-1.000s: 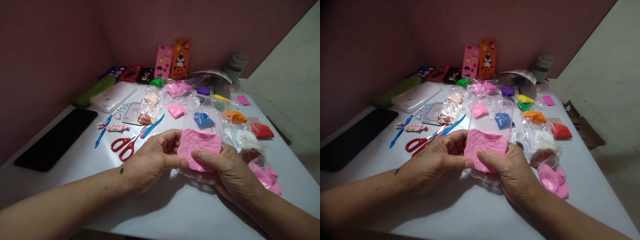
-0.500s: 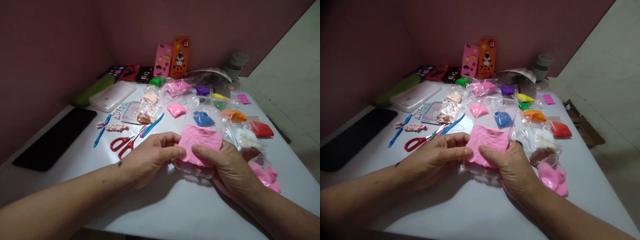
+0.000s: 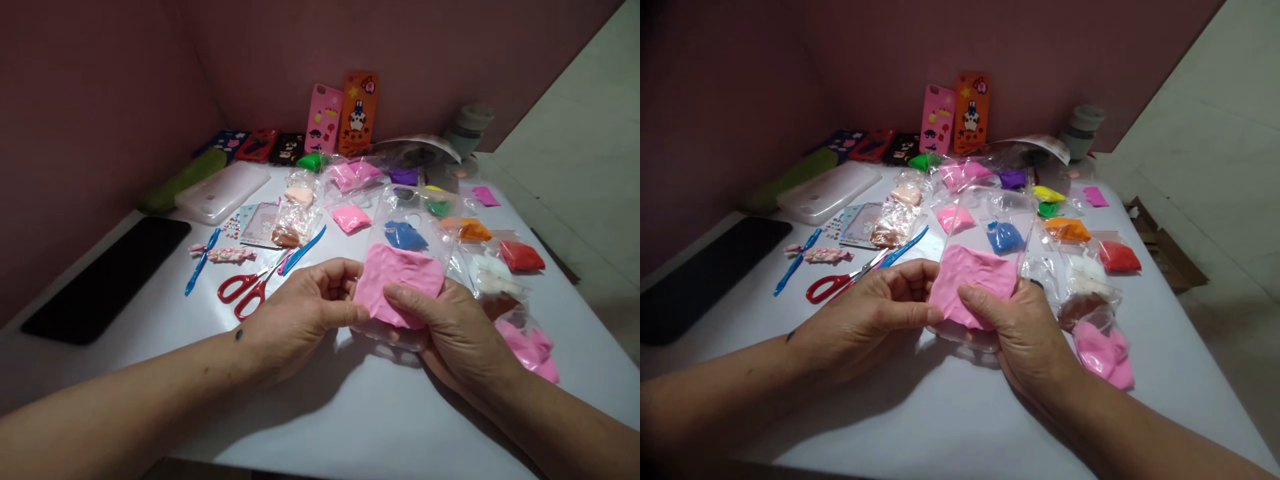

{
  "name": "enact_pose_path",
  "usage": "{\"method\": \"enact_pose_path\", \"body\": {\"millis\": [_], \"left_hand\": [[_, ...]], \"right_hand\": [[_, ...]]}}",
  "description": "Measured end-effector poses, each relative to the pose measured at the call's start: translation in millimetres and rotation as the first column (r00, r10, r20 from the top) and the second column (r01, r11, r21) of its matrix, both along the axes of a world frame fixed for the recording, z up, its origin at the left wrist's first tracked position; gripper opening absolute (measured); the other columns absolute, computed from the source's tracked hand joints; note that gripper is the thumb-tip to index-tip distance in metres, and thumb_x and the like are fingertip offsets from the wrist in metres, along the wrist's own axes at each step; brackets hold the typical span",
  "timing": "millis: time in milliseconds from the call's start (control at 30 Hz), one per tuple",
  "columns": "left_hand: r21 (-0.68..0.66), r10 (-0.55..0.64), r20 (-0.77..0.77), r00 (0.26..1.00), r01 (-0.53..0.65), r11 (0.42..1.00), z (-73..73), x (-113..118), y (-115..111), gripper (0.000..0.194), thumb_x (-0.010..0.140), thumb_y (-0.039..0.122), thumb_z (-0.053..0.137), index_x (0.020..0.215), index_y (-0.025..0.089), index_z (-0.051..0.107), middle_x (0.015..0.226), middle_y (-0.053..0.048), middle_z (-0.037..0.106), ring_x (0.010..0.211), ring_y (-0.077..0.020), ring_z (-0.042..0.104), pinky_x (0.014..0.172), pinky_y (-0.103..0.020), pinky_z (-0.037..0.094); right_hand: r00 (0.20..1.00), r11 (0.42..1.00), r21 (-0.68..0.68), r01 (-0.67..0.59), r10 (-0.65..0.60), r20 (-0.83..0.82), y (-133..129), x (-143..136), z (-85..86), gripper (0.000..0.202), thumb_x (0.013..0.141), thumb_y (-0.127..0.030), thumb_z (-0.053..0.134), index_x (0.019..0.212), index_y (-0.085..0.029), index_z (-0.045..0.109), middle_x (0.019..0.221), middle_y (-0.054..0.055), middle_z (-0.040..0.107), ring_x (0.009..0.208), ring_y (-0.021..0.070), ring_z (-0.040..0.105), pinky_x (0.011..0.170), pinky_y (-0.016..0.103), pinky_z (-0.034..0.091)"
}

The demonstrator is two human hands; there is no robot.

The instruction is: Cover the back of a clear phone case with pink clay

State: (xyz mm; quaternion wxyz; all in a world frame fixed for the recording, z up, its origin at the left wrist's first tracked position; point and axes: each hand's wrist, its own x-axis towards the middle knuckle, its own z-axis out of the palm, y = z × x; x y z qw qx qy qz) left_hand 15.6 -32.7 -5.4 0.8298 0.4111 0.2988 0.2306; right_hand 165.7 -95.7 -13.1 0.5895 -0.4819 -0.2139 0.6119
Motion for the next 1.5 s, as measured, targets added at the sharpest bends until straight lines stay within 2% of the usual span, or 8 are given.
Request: {"method": "enact_pose_path", "body": {"millis": [267, 500, 567, 667, 733, 867, 1200, 1500], "left_hand": [[-0.009, -0.014, -0.033, 0.999, 0.014, 1.000, 2.6, 0.1, 0.0, 0.034, 0.064, 0.007, 0.076, 0.095, 0.017, 0.066, 0.078, 0.001, 0.055, 0.088, -0.0202, 0.059, 0.084, -0.036, 0.043], [-0.032, -0.082, -0.048, 0.995, 0.081, 0.996, 6.6, -2.8, 5.3, 0.041, 0.058, 0.005, 0.079, 0.094, 0.018, 0.065, 0.084, 0.001, 0.058, 0.080, -0.0142, 0.056, 0.083, -0.032, 0.043], [-0.055, -0.123, -0.025, 0.992, 0.121, 0.991, 7.3, -2.8, 5.4, 0.036, 0.059, 0.007, 0.079, 0.090, 0.016, 0.065, 0.084, 0.000, 0.059, 0.079, -0.0147, 0.057, 0.083, -0.033, 0.043], [-0.065, -0.155, 0.025, 0.988, 0.156, 0.986, 5.8, -0.6, 3.4, 0.021, 0.068, 0.015, 0.075, 0.087, 0.015, 0.065, 0.082, -0.002, 0.061, 0.076, -0.0153, 0.057, 0.083, -0.034, 0.043], [-0.073, -0.131, 0.034, 0.991, 0.133, 0.988, 3.8, 1.8, 1.4, 0.018, 0.072, 0.018, 0.073, 0.087, 0.015, 0.065, 0.079, -0.002, 0.061, 0.072, -0.0146, 0.056, 0.080, -0.034, 0.043], [-0.074, -0.093, 0.011, 0.996, 0.093, 0.993, 1.6, 5.3, -2.6, 0.019, 0.071, 0.013, 0.073, 0.087, 0.014, 0.063, 0.075, -0.001, 0.061, 0.067, -0.0125, 0.055, 0.076, -0.031, 0.043], [-0.018, -0.056, 0.018, 0.998, 0.057, 0.998, 1.6, 4.1, -3.8, 0.031, 0.067, 0.003, 0.072, 0.094, 0.016, 0.062, 0.085, -0.001, 0.065, 0.076, -0.0132, 0.060, 0.077, -0.028, 0.044], [0.037, -0.073, 0.015, 0.997, 0.072, 0.997, 2.8, 2.6, -3.4, 0.037, 0.067, 0.001, 0.073, 0.098, 0.017, 0.059, 0.090, -0.001, 0.064, 0.083, -0.0147, 0.060, 0.080, -0.030, 0.046]], "right_hand": [[1.000, 1.000, -0.002, -0.002, 0.002, -0.023, -1.2, -0.2, 0.2, 0.020, 0.067, -0.027, 0.080, 0.085, -0.020, 0.072, 0.079, 0.002, 0.071, 0.069, 0.0188, 0.065, 0.063, 0.031, 0.055], [0.999, 0.999, 0.008, -0.052, 0.052, -0.007, -3.2, 2.2, -0.5, 0.013, 0.072, -0.024, 0.077, 0.084, -0.022, 0.073, 0.080, 0.003, 0.072, 0.070, 0.0194, 0.066, 0.062, 0.029, 0.055], [0.998, 0.998, 0.016, -0.064, 0.064, 0.007, -4.0, 2.4, -1.6, 0.011, 0.073, -0.023, 0.076, 0.083, -0.022, 0.073, 0.077, 0.003, 0.072, 0.067, 0.0189, 0.066, 0.061, 0.029, 0.055], [0.994, 0.994, 0.022, -0.109, 0.108, 0.006, -5.1, 1.4, -2.6, 0.013, 0.075, -0.026, 0.075, 0.086, -0.021, 0.073, 0.075, 0.003, 0.073, 0.063, 0.0183, 0.066, 0.061, 0.030, 0.055], [0.990, 0.989, 0.020, -0.144, 0.144, -0.002, -5.9, 0.5, -2.3, 0.013, 0.076, -0.028, 0.074, 0.087, -0.021, 0.073, 0.076, 0.003, 0.073, 0.063, 0.0184, 0.067, 0.061, 0.031, 0.056], [0.988, 0.988, 0.009, -0.155, 0.155, -0.004, -7.0, -0.5, -1.1, 0.011, 0.077, -0.027, 0.074, 0.086, -0.021, 0.072, 0.076, 0.003, 0.072, 0.064, 0.0183, 0.067, 0.062, 0.031, 0.056], [0.996, 0.997, -0.011, -0.082, 0.082, 0.031, -3.7, -1.6, -0.2, 0.018, 0.070, -0.027, 0.079, 0.085, -0.020, 0.073, 0.076, 0.003, 0.073, 0.064, 0.0169, 0.066, 0.060, 0.027, 0.055], [0.998, 0.998, 0.011, -0.054, 0.054, -0.017, -2.6, -2.7, 3.1, 0.015, 0.072, -0.023, 0.076, 0.087, -0.023, 0.074, 0.079, 0.002, 0.073, 0.062, 0.0166, 0.066, 0.059, 0.028, 0.056]]}}
